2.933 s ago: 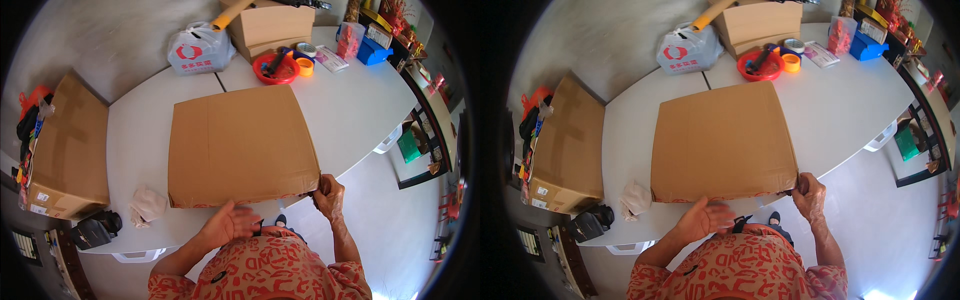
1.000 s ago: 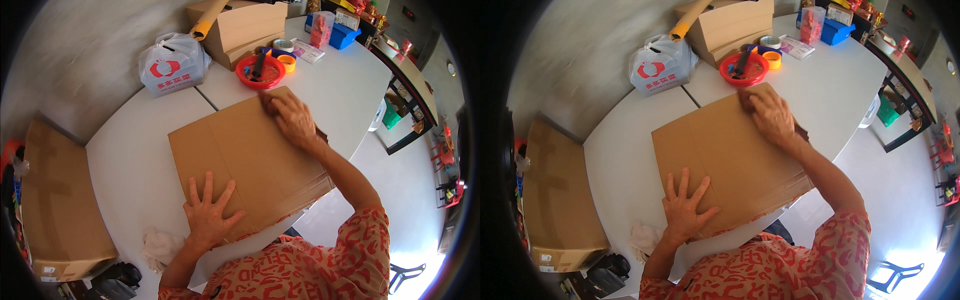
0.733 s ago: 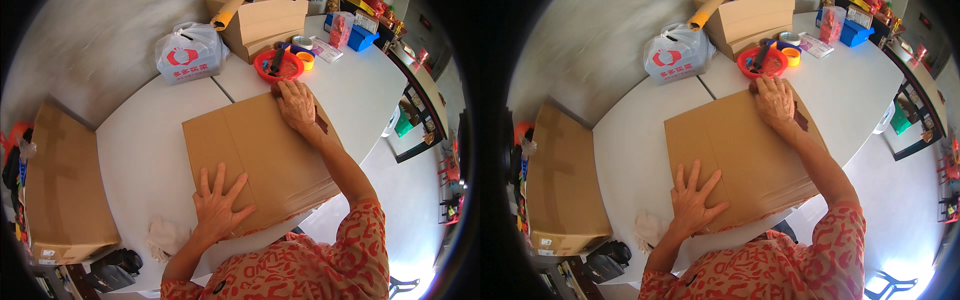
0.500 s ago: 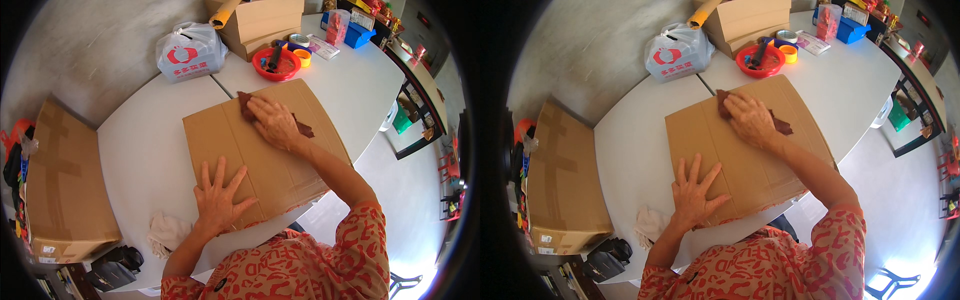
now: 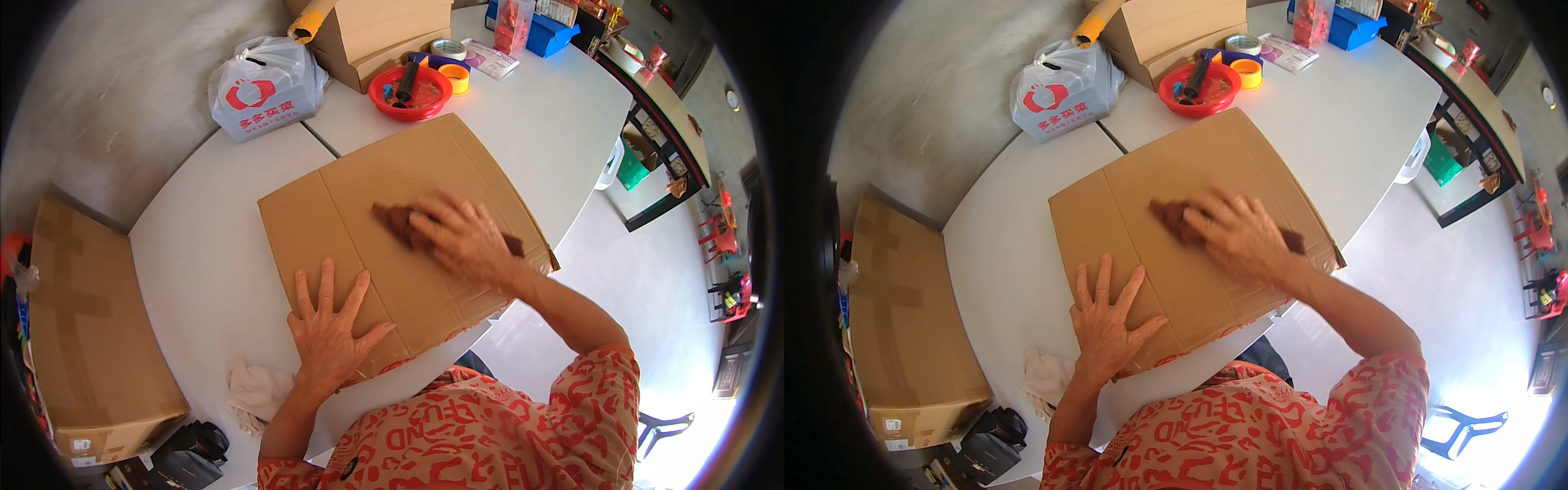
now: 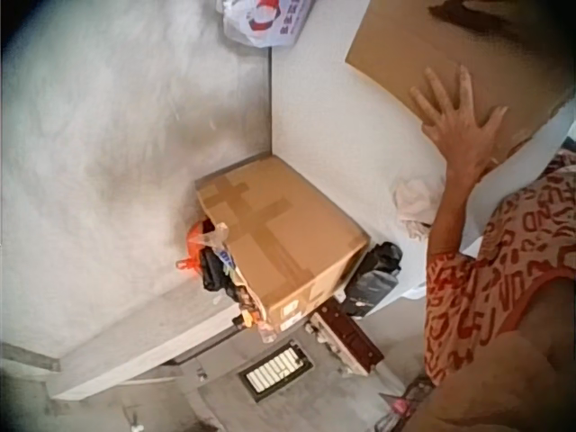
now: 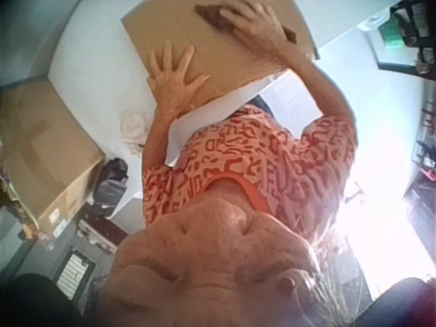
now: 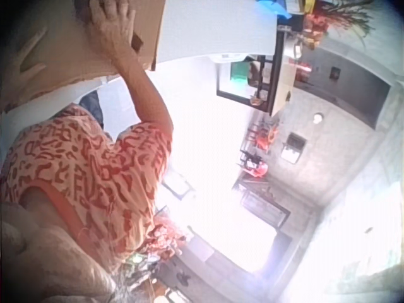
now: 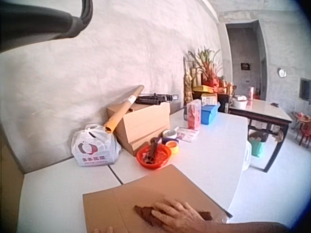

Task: The person wipes a red plastic plate, a black syringe, a marker, and a small blue cap with a brown cloth. They then wipe a long cardboard tube and a flat cardboard box on a white table, placing the cleaned items back on the table.

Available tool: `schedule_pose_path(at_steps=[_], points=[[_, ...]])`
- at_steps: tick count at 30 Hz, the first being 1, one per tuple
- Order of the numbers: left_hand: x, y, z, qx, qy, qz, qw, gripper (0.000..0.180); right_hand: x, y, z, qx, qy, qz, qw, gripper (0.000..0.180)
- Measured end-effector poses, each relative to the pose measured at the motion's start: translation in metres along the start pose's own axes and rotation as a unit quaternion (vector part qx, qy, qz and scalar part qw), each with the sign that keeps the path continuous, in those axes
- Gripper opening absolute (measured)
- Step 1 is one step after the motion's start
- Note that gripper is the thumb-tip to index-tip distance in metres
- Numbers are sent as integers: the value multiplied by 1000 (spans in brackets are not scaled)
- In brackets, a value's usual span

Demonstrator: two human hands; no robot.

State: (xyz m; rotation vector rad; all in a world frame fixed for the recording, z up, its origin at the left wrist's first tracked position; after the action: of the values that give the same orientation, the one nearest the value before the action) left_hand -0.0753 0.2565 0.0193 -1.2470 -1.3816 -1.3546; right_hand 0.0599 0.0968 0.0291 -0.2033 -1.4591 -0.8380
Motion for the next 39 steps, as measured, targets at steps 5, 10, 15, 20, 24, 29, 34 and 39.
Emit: schedule_pose_path(at_steps=[5, 10, 15, 20, 24, 29, 34, 39], points=[[2, 1, 0, -4, -13, 0, 1000, 75, -4, 39, -74, -97, -59, -105, 988, 47], [3, 0, -1, -1, -12, -5, 1000, 75, 0, 57, -122, -182, -7, -93, 979, 50], [3, 2, -1, 12, -24, 4, 1000, 75, 10, 17, -84, -102, -24, -66, 992, 51], [2, 2, -2, 7, -21, 9, 1000, 76, 16, -33, -24, -65, 11, -22, 998, 53], [3, 2, -2, -4, -15, 4, 1000, 77, 12, -62, 14, 29, 60, 9, 998, 56], [0, 1, 0, -6, -3, 7, 1000, 76, 11, -35, -20, -38, -1, -10, 999, 50], [0, 1, 2, -12, -11, -13, 1000, 76, 1, 25, -80, -109, -41, -85, 990, 45], [2, 0, 4, -11, -15, -20, 1000, 74, -16, 81, -99, -139, -28, -121, 983, 46]])
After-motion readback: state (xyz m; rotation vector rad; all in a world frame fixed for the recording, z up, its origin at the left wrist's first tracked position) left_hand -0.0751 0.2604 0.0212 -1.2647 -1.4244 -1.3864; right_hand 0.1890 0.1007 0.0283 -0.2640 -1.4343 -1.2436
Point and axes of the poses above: each hand's wrist, its own y-axis towards the middle knuckle, its own x-axis out of the back of the hand, z = x × y, the point moved 7 cm from there along y, towards the middle knuckle, and after that the axes turned 8 degrees about -x, right-handed, at the moved point
